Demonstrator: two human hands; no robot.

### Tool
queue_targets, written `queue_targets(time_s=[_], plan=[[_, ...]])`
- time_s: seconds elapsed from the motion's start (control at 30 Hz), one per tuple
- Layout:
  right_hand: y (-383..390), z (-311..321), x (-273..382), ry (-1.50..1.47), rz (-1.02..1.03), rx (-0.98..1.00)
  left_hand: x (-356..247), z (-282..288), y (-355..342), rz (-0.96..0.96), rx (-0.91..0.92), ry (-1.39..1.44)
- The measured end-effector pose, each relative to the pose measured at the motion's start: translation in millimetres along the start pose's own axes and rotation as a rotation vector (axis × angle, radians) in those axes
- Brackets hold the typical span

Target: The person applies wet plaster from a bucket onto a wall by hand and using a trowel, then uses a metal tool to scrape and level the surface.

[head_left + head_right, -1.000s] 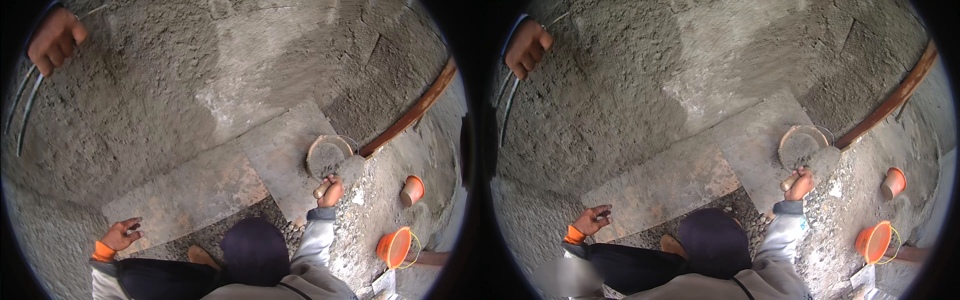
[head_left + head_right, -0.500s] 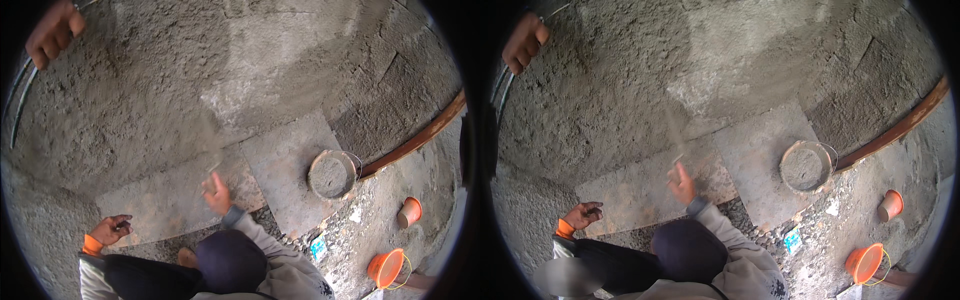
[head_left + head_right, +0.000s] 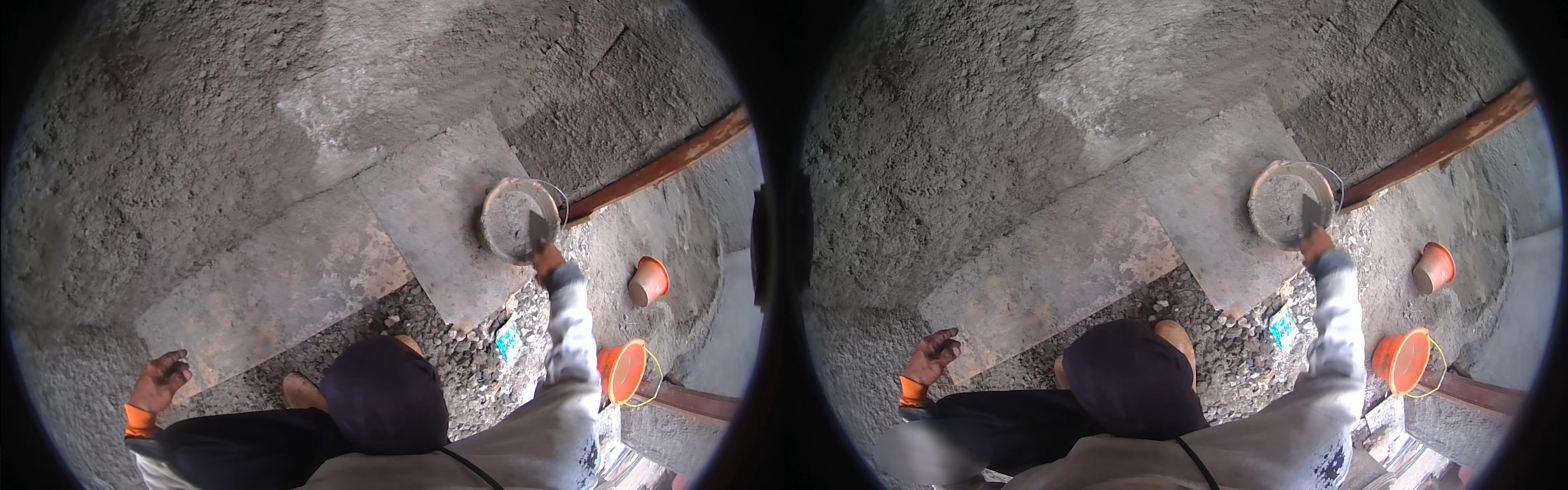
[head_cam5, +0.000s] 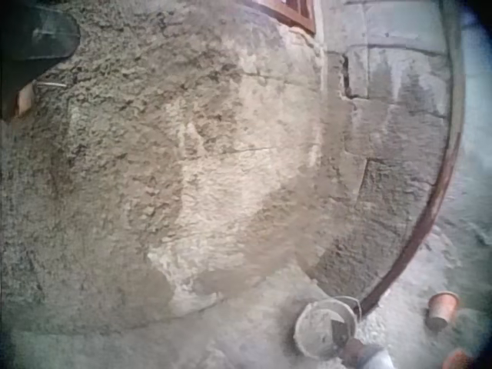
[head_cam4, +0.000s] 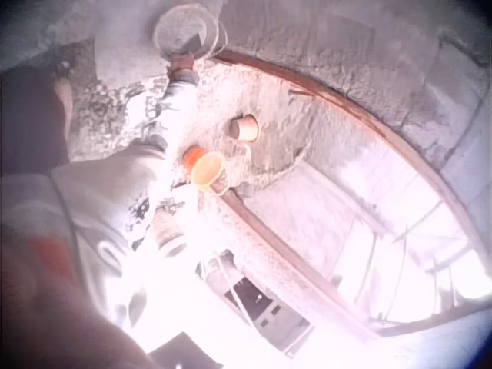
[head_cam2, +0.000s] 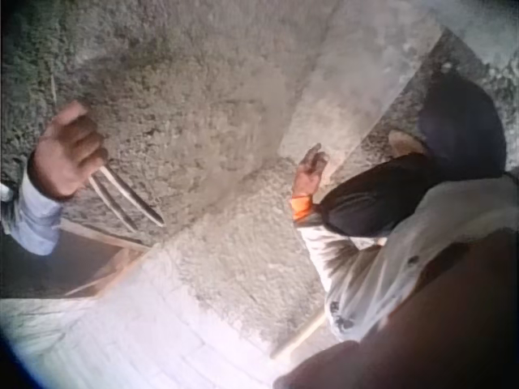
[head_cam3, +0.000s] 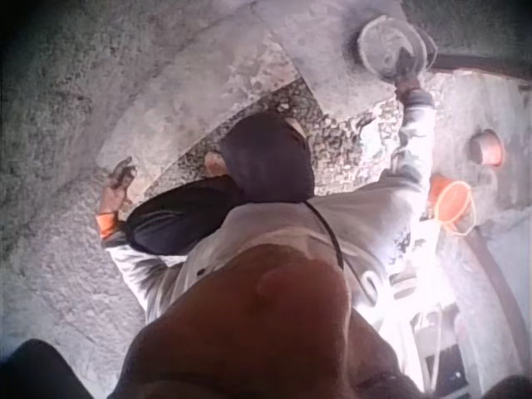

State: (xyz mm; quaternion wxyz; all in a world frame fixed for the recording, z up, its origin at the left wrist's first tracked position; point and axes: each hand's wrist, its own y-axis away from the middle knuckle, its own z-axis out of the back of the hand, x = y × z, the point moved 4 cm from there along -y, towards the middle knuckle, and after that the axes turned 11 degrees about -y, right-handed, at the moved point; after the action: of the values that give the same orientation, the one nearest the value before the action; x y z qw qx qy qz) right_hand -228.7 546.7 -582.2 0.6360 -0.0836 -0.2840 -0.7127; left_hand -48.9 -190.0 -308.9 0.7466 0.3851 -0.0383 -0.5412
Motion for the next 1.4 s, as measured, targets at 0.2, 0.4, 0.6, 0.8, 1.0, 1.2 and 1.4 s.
queue_targets(time_s=[0.2, 0.4, 0.6, 0.8, 1.0, 1.2, 1.4], plan=[[-30, -40, 76, -0.914, -0.319, 0.199, -9, 14, 6, -0.026, -0.076, 0.019], [30, -56, 71, -1.563, -0.275, -0.007, -8, 6, -9, -0.011, 0.02, -0.005], [73, -78, 153, -1.928, -0.05, -0.341, -5, 4, -8, 0.024, 0.052, -0.027], [75, -88, 269, -1.869, 0.041, -0.66, -15, 10, -13, -0.029, 0.04, -0.039], [-65, -203, 357, -1.487, -0.185, -0.686, -30, 6, -17, -0.061, 0.05, 0.015], [12, -13, 383, -2.354, 0.328, -0.198, -4, 10, 8, 0.041, 0.003, -0.026], [23, -5, 121, -0.855, -0.198, -0.337, -17, 14, 11, -0.06, -0.05, -0.035]])
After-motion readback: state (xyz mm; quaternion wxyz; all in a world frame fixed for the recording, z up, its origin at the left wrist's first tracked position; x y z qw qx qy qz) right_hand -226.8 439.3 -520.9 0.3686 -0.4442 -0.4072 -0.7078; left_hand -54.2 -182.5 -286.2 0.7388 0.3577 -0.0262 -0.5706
